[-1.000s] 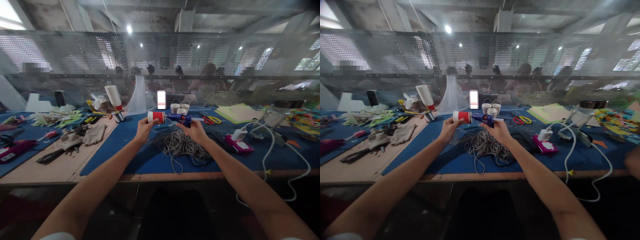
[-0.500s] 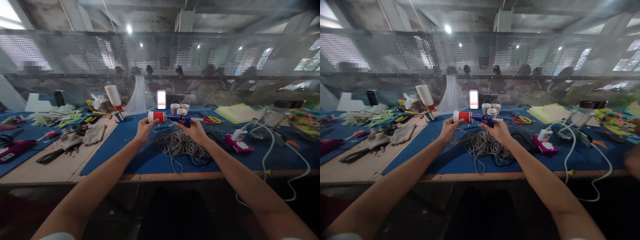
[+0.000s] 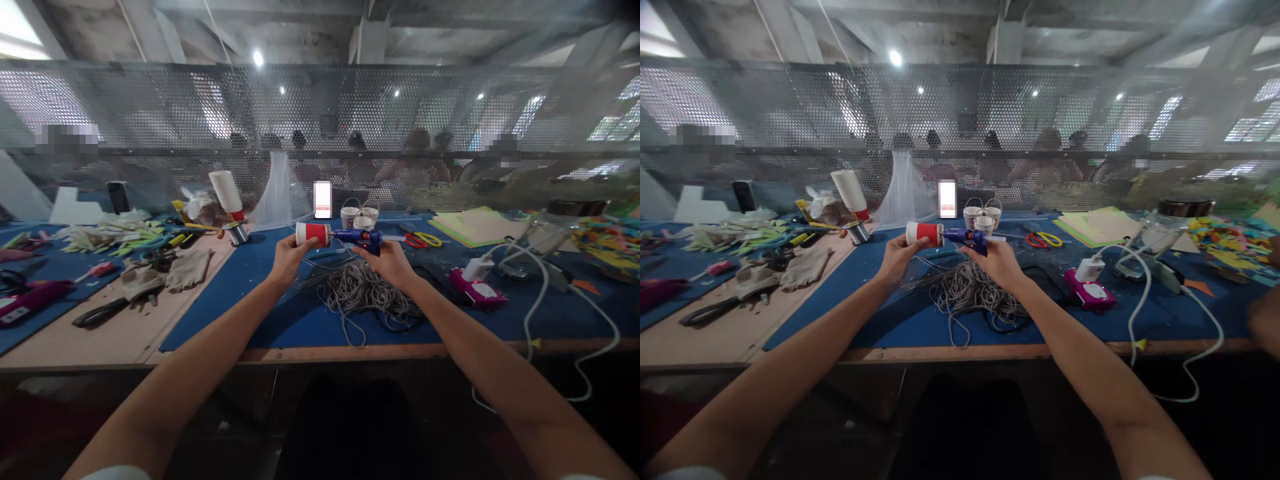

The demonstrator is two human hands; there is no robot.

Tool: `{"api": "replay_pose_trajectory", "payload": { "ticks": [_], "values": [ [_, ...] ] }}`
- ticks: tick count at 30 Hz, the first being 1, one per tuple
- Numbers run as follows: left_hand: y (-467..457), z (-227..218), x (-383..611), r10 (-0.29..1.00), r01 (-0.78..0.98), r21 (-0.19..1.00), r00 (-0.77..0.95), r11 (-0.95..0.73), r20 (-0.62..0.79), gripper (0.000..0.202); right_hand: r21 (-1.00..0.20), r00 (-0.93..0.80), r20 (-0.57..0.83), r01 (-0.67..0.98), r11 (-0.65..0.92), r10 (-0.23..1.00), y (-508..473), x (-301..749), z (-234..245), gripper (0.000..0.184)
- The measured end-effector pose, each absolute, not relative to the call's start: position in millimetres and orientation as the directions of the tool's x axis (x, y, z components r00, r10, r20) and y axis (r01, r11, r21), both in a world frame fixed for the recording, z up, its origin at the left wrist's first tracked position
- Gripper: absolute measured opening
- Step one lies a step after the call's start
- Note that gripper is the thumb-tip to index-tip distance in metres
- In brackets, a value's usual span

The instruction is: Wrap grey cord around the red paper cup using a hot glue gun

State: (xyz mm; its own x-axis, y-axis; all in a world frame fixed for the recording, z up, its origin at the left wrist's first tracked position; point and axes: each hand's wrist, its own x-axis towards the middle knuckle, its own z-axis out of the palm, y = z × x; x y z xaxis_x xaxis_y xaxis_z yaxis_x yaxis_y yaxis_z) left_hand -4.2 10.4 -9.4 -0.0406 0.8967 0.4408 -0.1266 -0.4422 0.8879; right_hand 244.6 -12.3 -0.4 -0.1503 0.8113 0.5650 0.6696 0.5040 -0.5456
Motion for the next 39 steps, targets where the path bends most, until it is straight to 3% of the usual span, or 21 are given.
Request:
{"api": "replay_pose_trajectory", "payload": {
  "ticks": [39],
  "values": [
    [13.0,-10.3,-7.0,0.901,-0.133,0.891,-0.064,-0.434,0.429,0.036,-0.501,-0.222,0.59,0.654,0.567,0.776,-12.5,246.8,-3.0,0.033]
  ]
}}
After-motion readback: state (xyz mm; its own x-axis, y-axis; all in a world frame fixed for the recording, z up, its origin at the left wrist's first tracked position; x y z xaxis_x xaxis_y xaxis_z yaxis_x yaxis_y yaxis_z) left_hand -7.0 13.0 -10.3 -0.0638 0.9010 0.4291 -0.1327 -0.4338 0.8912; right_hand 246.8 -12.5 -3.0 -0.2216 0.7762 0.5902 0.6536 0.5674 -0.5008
